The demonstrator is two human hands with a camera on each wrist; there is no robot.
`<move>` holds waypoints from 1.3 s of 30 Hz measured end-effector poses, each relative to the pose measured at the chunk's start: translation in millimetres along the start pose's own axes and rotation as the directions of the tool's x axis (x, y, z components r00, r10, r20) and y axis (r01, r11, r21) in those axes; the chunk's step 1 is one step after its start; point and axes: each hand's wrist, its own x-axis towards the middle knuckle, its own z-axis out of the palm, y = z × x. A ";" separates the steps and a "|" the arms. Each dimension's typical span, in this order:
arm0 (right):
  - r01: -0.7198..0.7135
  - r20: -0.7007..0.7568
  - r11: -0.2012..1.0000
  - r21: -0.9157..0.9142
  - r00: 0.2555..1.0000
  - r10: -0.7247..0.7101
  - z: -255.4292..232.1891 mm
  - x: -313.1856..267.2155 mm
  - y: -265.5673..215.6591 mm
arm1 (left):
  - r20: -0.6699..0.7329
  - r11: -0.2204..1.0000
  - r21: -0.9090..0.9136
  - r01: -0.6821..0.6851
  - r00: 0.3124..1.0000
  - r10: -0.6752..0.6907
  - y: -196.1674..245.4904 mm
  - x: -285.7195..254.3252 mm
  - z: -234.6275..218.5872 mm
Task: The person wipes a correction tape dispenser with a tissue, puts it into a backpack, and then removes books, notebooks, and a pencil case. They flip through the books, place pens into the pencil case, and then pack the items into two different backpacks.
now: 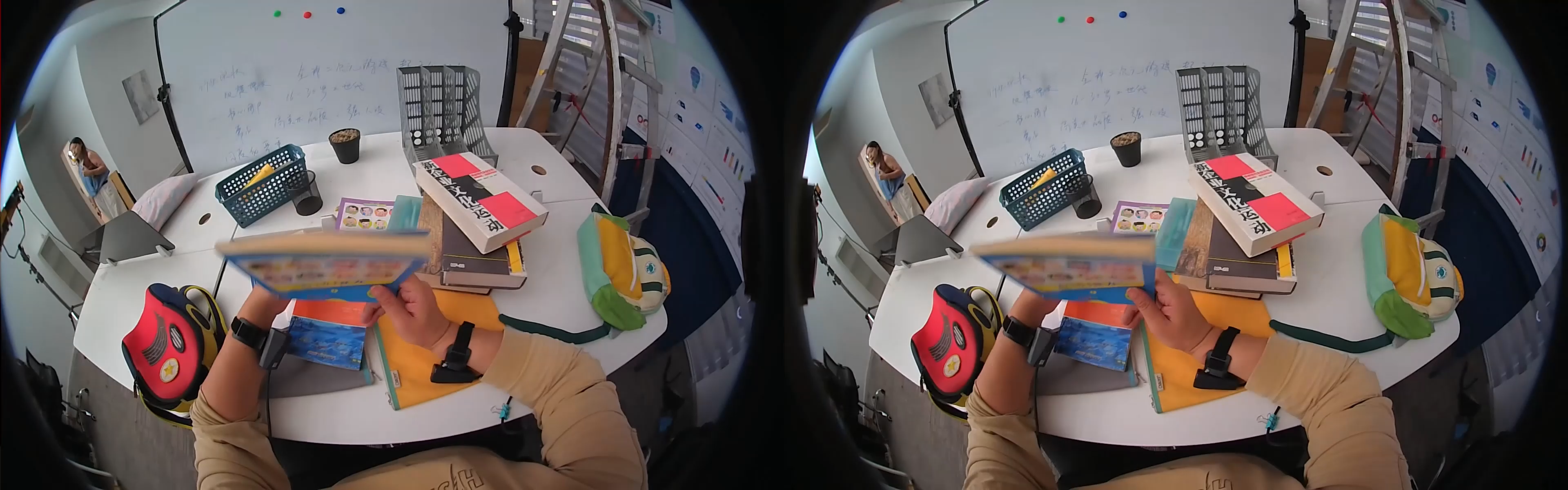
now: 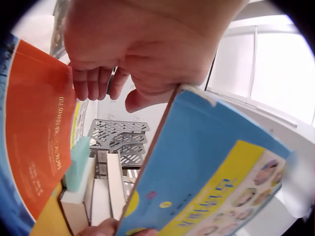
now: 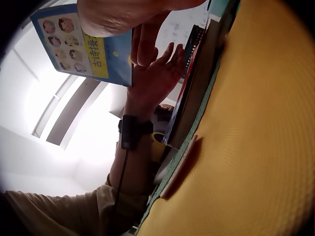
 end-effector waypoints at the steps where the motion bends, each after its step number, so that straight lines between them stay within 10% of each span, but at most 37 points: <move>1: -0.005 0.017 1.000 -0.014 1.000 0.005 -1.4 -0.8 0.7 | -0.009 0.998 -0.043 0.034 0.999 -0.035 -7.9 5.6 -0.5; 39: -0.035 -0.206 0.994 0.105 0.977 0.056 -11.4 13.5 9.2 | -0.041 0.994 0.004 0.109 0.993 -0.109 -25.3 70.5 59.5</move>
